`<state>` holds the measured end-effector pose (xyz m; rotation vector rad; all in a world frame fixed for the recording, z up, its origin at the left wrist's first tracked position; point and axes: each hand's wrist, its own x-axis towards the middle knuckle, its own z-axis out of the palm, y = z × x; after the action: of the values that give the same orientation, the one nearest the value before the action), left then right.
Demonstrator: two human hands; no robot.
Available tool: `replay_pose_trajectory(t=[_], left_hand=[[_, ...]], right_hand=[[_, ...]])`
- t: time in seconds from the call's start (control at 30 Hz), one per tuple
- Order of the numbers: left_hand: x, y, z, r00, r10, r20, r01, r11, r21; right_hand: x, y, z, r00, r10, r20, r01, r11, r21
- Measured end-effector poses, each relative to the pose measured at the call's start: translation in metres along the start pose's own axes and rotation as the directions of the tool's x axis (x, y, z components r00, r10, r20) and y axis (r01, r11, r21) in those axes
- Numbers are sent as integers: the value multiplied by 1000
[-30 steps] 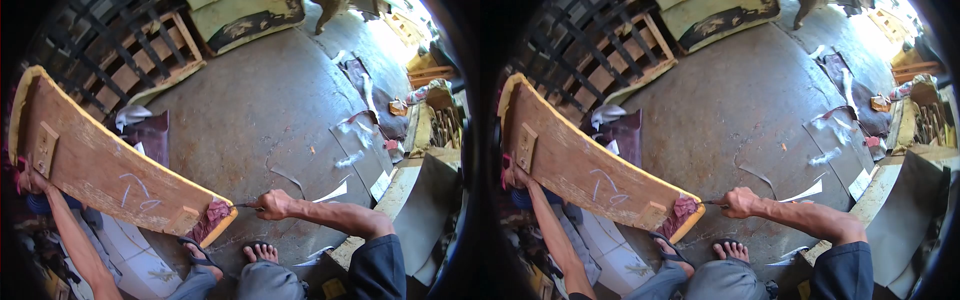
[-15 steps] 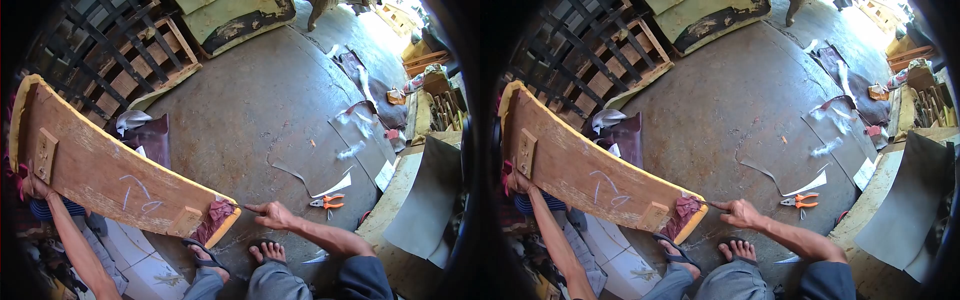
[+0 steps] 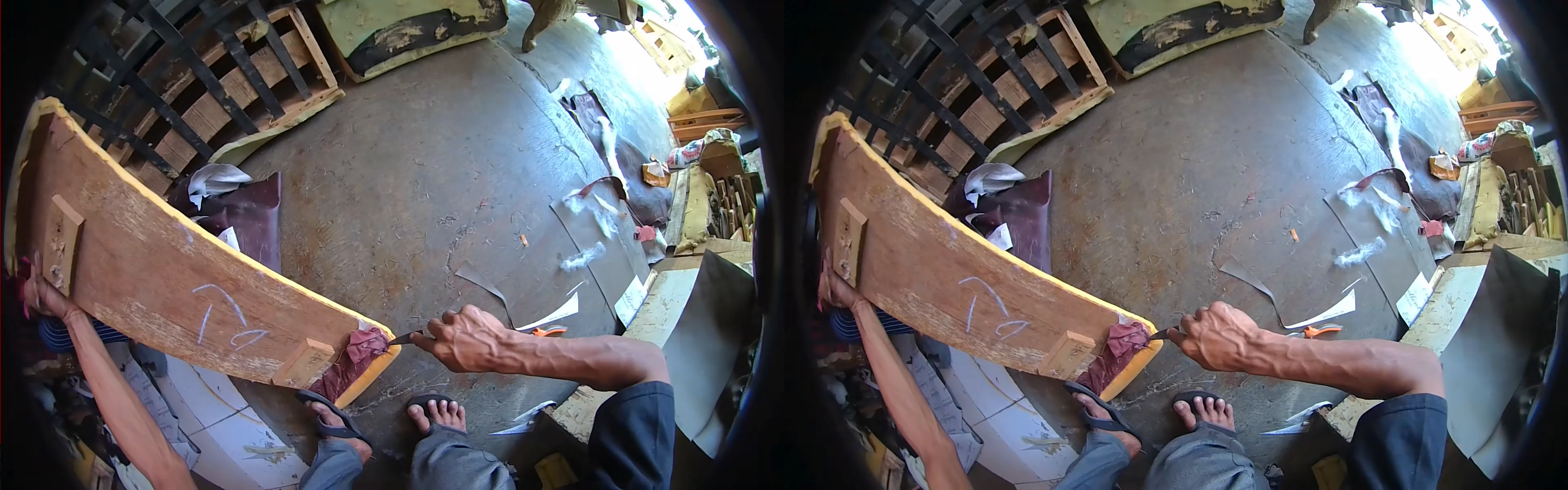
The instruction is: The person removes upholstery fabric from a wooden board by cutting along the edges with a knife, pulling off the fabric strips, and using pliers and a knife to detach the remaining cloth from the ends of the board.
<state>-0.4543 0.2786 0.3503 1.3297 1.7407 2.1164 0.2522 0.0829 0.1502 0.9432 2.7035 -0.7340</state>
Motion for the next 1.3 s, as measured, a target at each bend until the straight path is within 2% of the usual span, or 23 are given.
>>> replay_pose_trajectory(t=[0.17,0.33,0.63,0.7,0.73,0.8,0.83,0.9,0.97,1.03,1.07,1.13,1.17,1.2,1.23,1.3], left_hand=[[-47,63,26,998,-1,-64,1,1000,-9],[-55,103,44,997,15,-80,-15,1000,0],[-67,109,53,996,4,-85,-4,1000,2],[-68,115,60,997,7,-81,-8,1000,-13],[-74,117,65,996,8,-84,-10,1000,-24],[-77,107,56,997,7,-81,-10,999,-35],[-69,98,53,998,2,-69,-5,999,-42],[-66,88,54,998,-13,-61,8,997,-75],[-65,84,51,998,-14,-56,8,994,-110],[-62,78,53,999,-27,-46,22,994,-108],[-61,80,60,999,-31,-33,28,997,-77],[-61,80,56,999,-23,-49,16,991,-131],[-56,83,59,998,-42,-56,32,987,-157],[-62,77,59,997,-54,-48,47,988,-145],[-68,72,59,997,-62,-40,56,989,-137],[-68,64,59,997,-73,-28,68,987,-146]], right_hand=[[-1,11,-1,999,-23,31,22,999,38],[1,23,2,998,-41,52,38,998,55],[16,39,12,982,-186,17,186,983,-1],[13,46,17,984,-173,52,166,978,127],[11,44,23,984,-171,40,165,979,122],[5,33,41,982,-172,-81,170,985,-31],[4,32,55,983,-162,-91,160,987,-30],[3,45,75,998,-50,-24,56,925,375],[8,54,77,994,-80,-71,98,949,301],[10,38,82,984,63,165,-102,966,238],[-4,7,102,982,47,184,-101,951,294],[-12,17,134,989,136,-55,-78,803,591],[-13,18,129,971,191,-143,-28,686,727],[-16,7,132,961,252,-118,-60,603,796],[-21,-3,133,963,249,-99,-69,587,807],[-22,-4,100,958,279,70,-258,725,638]])
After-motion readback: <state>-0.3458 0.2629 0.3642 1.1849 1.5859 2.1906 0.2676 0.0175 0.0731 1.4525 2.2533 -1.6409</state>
